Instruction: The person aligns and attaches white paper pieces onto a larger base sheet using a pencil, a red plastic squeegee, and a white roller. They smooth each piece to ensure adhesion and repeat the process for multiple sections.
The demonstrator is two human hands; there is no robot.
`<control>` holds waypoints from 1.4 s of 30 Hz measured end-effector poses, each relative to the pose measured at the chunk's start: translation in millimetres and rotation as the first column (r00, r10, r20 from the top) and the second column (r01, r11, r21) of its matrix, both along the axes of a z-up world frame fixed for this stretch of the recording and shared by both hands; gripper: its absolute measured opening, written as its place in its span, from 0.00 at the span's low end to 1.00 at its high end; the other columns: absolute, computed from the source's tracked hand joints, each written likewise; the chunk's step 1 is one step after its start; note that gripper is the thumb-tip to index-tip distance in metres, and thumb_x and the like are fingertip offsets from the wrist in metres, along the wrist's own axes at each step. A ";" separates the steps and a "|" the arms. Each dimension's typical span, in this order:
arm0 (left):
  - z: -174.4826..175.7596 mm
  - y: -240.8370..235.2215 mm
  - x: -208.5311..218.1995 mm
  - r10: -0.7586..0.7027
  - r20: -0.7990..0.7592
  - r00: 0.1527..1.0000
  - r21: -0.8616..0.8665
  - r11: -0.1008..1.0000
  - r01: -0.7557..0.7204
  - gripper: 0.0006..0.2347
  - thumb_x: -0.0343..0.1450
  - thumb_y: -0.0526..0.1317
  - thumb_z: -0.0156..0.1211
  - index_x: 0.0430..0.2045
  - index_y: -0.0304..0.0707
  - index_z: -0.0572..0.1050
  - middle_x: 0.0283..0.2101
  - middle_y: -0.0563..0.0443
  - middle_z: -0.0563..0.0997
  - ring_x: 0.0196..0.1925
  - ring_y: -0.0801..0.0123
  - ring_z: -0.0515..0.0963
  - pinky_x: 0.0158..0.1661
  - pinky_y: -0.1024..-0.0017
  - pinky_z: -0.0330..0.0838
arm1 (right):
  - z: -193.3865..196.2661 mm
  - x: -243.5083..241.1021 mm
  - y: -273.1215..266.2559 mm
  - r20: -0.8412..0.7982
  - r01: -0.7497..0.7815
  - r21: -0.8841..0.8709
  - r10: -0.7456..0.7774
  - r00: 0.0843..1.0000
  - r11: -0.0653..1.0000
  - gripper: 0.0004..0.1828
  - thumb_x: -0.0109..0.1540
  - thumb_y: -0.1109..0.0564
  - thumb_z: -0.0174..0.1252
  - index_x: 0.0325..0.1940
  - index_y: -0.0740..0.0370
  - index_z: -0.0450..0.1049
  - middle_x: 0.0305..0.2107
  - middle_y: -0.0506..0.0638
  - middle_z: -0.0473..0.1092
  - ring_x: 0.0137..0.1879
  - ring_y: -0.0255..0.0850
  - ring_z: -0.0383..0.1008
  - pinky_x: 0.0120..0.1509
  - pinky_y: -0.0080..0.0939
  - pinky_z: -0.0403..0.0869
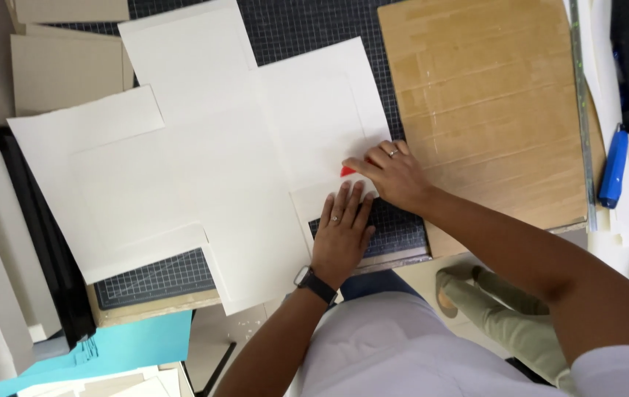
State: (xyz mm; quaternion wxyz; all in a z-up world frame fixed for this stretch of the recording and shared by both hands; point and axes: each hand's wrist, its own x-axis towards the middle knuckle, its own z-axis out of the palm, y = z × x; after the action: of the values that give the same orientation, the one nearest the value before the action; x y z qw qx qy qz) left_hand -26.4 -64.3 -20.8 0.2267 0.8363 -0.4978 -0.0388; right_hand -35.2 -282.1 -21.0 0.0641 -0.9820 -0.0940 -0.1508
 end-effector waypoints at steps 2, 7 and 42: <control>-2.1 -1.6 1.0 0.004 0.017 1.000 -0.012 1.000 -0.004 0.27 0.80 0.52 0.44 0.75 0.47 0.53 0.80 0.47 0.46 0.81 0.50 0.42 0.76 0.51 0.38 | -11.7 -3.5 0.2 0.063 0.011 -0.082 -0.006 0.998 0.997 0.18 0.72 0.45 0.44 0.62 0.40 0.75 0.35 0.47 0.66 0.45 0.46 0.68 0.54 0.49 0.66; -5.3 -4.2 5.7 -0.027 0.010 1.000 0.002 1.000 0.027 0.29 0.80 0.53 0.42 0.76 0.45 0.49 0.80 0.44 0.43 0.81 0.47 0.39 0.76 0.48 0.36 | -1.4 11.7 -12.3 0.004 -0.010 0.081 0.010 1.000 0.997 0.19 0.73 0.46 0.45 0.66 0.38 0.74 0.36 0.45 0.65 0.45 0.47 0.69 0.52 0.48 0.67; 9.1 -4.4 9.0 0.007 -0.024 1.000 -0.024 1.000 -0.007 0.27 0.79 0.53 0.44 0.73 0.43 0.56 0.78 0.44 0.51 0.80 0.48 0.45 0.75 0.50 0.41 | -19.9 132.5 14.1 0.137 -0.033 -0.016 0.035 0.990 0.999 0.18 0.69 0.56 0.49 0.62 0.44 0.73 0.39 0.49 0.65 0.46 0.51 0.67 0.52 0.54 0.64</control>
State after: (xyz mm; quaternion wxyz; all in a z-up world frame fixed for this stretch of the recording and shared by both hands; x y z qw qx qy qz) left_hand -17.3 -68.7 -11.7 0.2428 0.8347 -0.4925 -0.0420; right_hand 97.2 -268.0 -40.9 0.0533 -0.9680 -0.1162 -0.2160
